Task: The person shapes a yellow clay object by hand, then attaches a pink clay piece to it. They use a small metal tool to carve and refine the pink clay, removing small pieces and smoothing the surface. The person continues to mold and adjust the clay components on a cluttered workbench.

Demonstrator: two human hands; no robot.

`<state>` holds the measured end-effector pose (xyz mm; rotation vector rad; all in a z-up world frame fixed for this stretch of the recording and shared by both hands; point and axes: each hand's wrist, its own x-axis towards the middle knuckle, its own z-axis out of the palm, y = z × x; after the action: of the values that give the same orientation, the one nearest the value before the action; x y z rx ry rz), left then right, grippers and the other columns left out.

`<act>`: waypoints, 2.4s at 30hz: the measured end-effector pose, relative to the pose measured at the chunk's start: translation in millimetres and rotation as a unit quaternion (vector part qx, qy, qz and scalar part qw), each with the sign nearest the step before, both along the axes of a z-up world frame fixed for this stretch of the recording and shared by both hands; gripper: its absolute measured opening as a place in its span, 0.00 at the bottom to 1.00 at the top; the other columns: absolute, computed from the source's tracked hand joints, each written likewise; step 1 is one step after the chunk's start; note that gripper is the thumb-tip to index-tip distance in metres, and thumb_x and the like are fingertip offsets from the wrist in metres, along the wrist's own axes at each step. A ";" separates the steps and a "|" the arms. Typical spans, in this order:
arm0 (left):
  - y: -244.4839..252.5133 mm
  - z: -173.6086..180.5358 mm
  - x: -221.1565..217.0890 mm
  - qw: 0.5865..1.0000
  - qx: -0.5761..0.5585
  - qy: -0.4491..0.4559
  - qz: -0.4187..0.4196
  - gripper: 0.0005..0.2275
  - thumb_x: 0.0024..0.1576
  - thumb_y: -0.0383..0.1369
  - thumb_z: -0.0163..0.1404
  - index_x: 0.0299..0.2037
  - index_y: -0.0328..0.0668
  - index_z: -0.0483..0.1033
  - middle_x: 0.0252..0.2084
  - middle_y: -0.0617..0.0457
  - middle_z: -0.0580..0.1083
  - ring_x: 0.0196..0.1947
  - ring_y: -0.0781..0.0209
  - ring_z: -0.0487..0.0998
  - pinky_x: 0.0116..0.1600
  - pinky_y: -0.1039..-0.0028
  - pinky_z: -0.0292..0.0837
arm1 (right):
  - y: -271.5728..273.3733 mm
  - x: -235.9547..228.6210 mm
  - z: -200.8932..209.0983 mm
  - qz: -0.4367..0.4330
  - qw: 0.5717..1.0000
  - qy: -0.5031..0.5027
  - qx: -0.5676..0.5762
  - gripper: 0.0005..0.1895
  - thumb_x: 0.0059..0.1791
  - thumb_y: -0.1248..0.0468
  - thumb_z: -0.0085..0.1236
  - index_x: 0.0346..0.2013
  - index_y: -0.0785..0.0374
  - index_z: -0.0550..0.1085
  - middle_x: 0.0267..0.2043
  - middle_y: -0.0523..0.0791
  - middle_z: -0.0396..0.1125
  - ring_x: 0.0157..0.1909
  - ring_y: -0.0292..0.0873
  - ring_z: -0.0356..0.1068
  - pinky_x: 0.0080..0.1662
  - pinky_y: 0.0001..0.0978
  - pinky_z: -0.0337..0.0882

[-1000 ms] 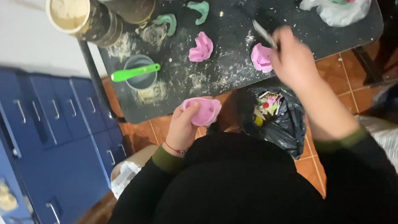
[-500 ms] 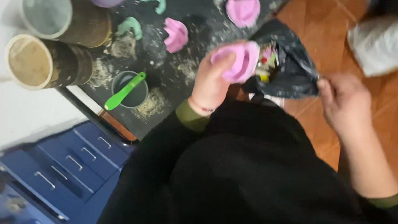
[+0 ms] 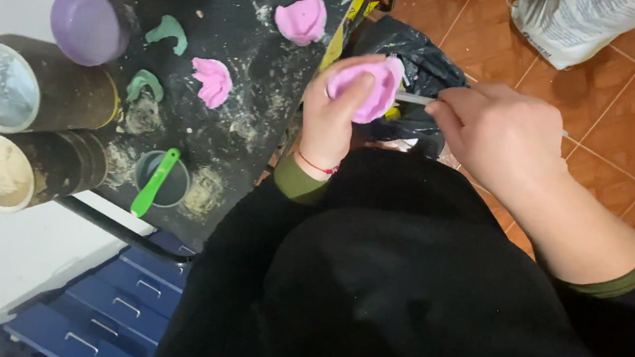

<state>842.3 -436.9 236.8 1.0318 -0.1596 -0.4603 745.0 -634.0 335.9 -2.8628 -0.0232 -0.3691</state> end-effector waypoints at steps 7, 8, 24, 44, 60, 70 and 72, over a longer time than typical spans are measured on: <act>-42.6 9.9 -16.7 0.975 0.178 -0.130 -0.018 0.10 0.62 0.27 0.54 0.51 0.29 0.79 0.49 0.48 0.81 0.48 0.66 0.81 0.57 0.76 0.76 | -43.8 5.9 3.6 0.107 0.989 0.030 -0.100 0.17 0.49 0.51 0.66 0.24 0.57 0.73 0.24 0.43 0.65 0.26 0.48 0.71 0.27 0.40 0.68; -48.2 12.9 -17.3 0.972 0.194 -0.127 -0.022 0.10 0.62 0.26 0.54 0.50 0.29 0.79 0.48 0.49 0.81 0.48 0.66 0.81 0.56 0.76 0.76 | -49.6 7.0 2.2 0.117 0.988 0.035 -0.095 0.18 0.49 0.51 0.67 0.23 0.58 0.72 0.23 0.43 0.64 0.26 0.48 0.70 0.26 0.41 0.67; -82.9 -35.3 -51.9 0.991 0.059 0.096 0.075 0.12 0.64 0.29 0.53 0.52 0.26 0.77 0.45 0.46 0.80 0.39 0.62 0.80 0.42 0.74 0.77 | -63.4 -13.3 -61.1 0.049 0.995 0.064 0.056 0.14 0.51 0.55 0.64 0.27 0.58 0.73 0.25 0.45 0.67 0.28 0.50 0.72 0.28 0.43 0.69; -80.3 -106.5 -80.8 0.980 -0.045 0.191 0.024 0.21 0.65 0.42 0.48 0.56 0.26 0.74 0.49 0.38 0.80 0.45 0.53 0.82 0.43 0.71 0.76 | -70.6 -43.6 -189.0 0.066 0.899 0.284 0.327 0.13 0.57 0.54 0.46 0.41 0.61 0.72 0.34 0.56 0.71 0.39 0.64 0.72 0.40 0.54 0.71; -67.1 -43.2 -20.5 0.910 0.074 0.209 -0.350 0.22 0.67 0.45 0.42 0.58 0.31 0.72 0.49 0.47 0.78 0.46 0.56 0.82 0.51 0.71 0.78 | -88.1 -26.6 -104.3 0.171 0.952 0.230 0.110 0.10 0.52 0.55 0.52 0.36 0.58 0.74 0.33 0.47 0.73 0.34 0.56 0.74 0.34 0.49 0.73; -73.1 -39.7 -52.8 0.944 0.102 0.167 -0.265 0.21 0.69 0.45 0.36 0.51 0.33 0.74 0.33 0.47 0.77 0.23 0.59 0.77 0.24 0.76 0.68 | -77.6 -17.4 -89.2 0.129 0.957 0.226 0.128 0.25 0.49 0.40 0.54 0.29 0.59 0.75 0.26 0.48 0.72 0.29 0.54 0.74 0.30 0.47 0.72; -71.9 -43.1 -58.3 0.952 0.089 0.176 -0.235 0.21 0.69 0.45 0.35 0.54 0.33 0.72 0.33 0.48 0.76 0.22 0.59 0.76 0.24 0.76 0.68 | -74.8 -11.4 -96.9 0.126 0.954 0.244 0.119 0.31 0.46 0.33 0.54 0.27 0.59 0.76 0.25 0.48 0.73 0.29 0.54 0.75 0.29 0.46 0.73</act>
<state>784.1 -508.7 193.7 1.0699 -0.0418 -1.1003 733.6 -708.8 239.0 -2.5879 -0.2327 0.3642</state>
